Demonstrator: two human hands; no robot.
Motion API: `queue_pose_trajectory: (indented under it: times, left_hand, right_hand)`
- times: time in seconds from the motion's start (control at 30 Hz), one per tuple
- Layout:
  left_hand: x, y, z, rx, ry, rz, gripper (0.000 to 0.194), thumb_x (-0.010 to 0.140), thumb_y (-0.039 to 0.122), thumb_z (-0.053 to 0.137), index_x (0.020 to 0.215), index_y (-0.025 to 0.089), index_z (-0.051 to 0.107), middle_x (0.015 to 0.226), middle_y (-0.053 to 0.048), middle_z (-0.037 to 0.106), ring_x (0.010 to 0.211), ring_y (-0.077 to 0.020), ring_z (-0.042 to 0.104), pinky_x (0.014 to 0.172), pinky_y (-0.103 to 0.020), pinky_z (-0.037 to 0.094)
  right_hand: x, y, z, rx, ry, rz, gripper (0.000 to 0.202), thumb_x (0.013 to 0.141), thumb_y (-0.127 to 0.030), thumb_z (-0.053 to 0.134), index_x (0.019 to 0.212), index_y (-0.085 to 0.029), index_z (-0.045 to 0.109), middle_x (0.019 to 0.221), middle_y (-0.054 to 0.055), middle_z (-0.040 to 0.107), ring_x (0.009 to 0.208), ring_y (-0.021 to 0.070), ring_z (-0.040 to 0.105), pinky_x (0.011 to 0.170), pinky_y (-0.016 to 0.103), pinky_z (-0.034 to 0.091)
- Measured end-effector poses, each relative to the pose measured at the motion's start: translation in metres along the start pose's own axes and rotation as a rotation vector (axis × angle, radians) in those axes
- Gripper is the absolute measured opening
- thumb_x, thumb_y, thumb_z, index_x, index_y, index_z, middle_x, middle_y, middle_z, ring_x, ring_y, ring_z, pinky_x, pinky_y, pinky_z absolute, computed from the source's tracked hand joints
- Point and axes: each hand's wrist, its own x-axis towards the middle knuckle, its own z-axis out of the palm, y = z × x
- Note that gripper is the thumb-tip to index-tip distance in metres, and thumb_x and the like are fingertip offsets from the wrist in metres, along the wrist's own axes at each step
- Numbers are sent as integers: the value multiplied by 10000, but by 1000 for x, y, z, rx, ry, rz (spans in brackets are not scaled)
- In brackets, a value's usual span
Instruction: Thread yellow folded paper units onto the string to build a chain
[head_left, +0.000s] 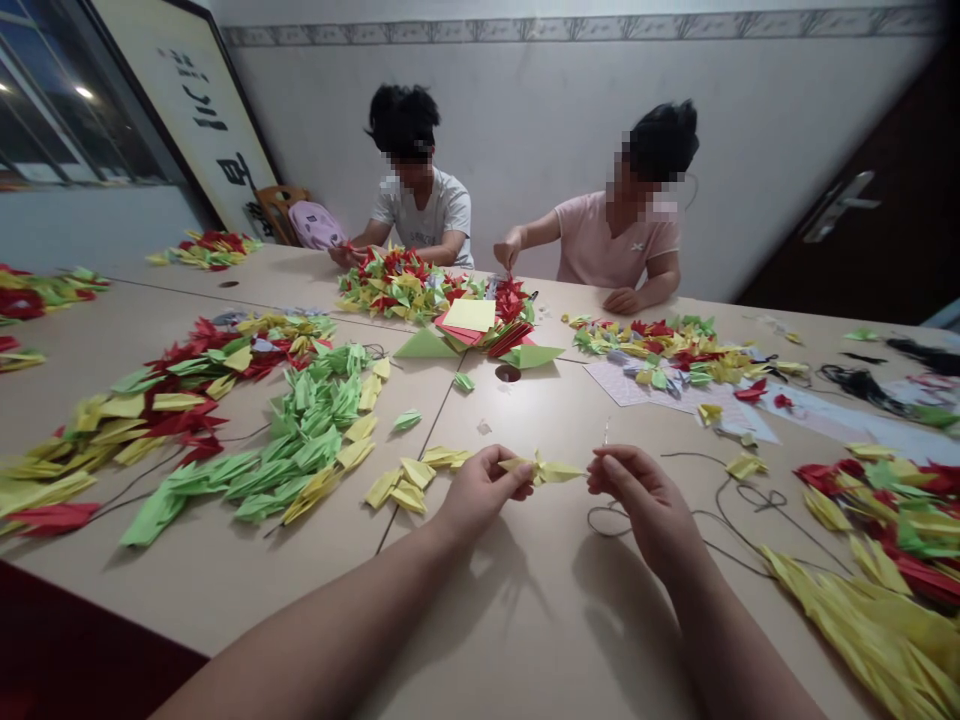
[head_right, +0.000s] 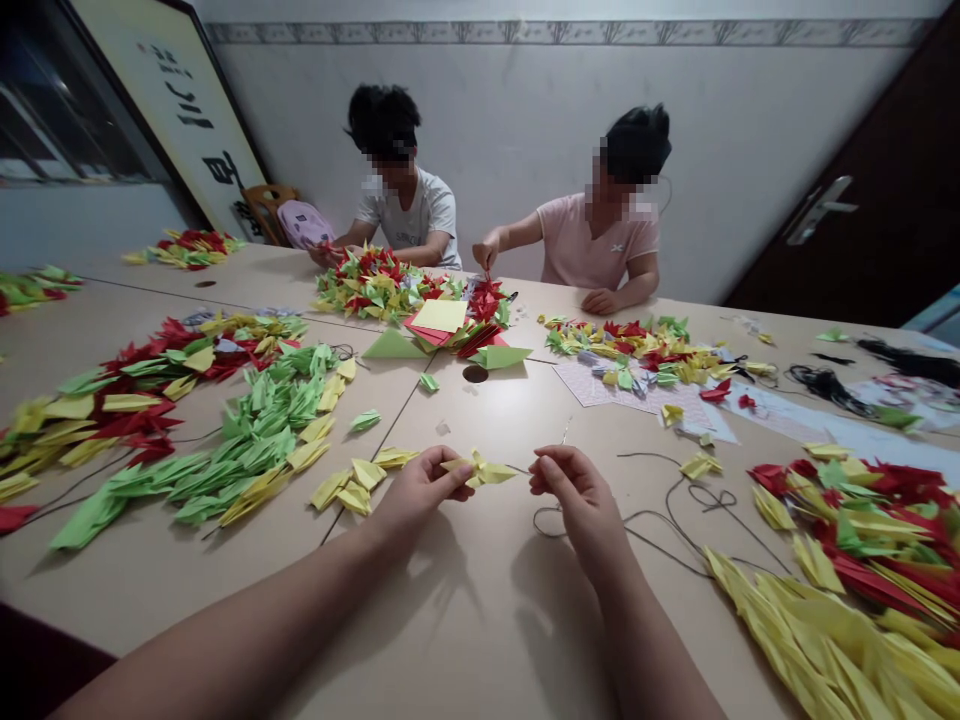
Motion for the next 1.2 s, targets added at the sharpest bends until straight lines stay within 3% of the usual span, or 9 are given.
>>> queue_pose_trajectory:
  times: [0.17,0.3,0.37,0.53,0.73,0.83,0.93,1.03,1.2]
  left_hand:
    - [-1,-1,-1,-27,-14,4,372,612,361,690,847,159,484,564,14,600,518,-108,566,550,-218,441]
    - [-1,0,-1,-63,-57,-49,324,581,336,708,743,148,499,531,12,586,467,-92,532,515,-208,414]
    - [-1,1,-1,-121,-96,-95,308,571,338,718,716,132,541,567,-4,595,497,-92,541,542,-214,424]
    - [-1,6,-2,-149,-230,-120,358,559,333,740,827,126,622,707,-47,638,617,-118,576,637,-246,444]
    - [-1,5,-3,36,-159,26,292,633,401,677,661,134,563,584,4,561,529,-87,508,557,-209,414]
    - [0,3,-4,92,-98,47,285,655,403,657,688,141,550,614,4,558,573,-100,531,583,-214,426]
    - [0,1,-5,191,-95,83,247,677,368,642,704,141,550,630,-9,572,595,-116,548,588,-223,430]
    - [1,-2,-5,267,-118,151,179,695,303,626,727,140,562,638,-17,584,606,-121,555,587,-224,428]
    - [4,-6,-8,246,-104,210,132,695,247,619,744,138,564,664,-25,605,645,-130,581,613,-227,446]
  right_hand:
    - [-5,-1,6,-232,-196,-211,328,730,-285,600,1054,-273,553,1065,64,520,831,164,552,707,322,498]
    - [-7,-5,12,-327,-283,-327,134,740,-266,584,858,-245,644,950,69,575,893,203,544,755,352,476]
    - [-6,-6,12,-311,-267,-284,89,736,-288,588,764,-222,640,817,58,604,805,193,561,716,340,473]
    - [-7,-6,13,-117,-150,29,192,707,-380,608,708,-190,583,609,6,587,601,139,534,571,267,431]
    - [-6,-4,10,-10,-195,168,245,713,-433,583,725,-190,556,605,2,595,603,135,534,606,273,418]
    - [8,-1,-9,-281,-43,93,288,725,-468,532,741,-182,561,665,25,591,647,157,535,634,292,420]
    - [32,2,-29,-788,180,42,292,754,-448,467,757,-176,573,765,64,608,706,189,542,641,304,406]
    - [55,6,-36,-1182,146,77,305,762,-413,455,822,-145,589,895,124,610,826,234,547,692,320,389]
    - [77,16,-25,-1273,112,137,196,743,-241,465,784,-110,605,878,185,618,836,271,559,670,327,367]
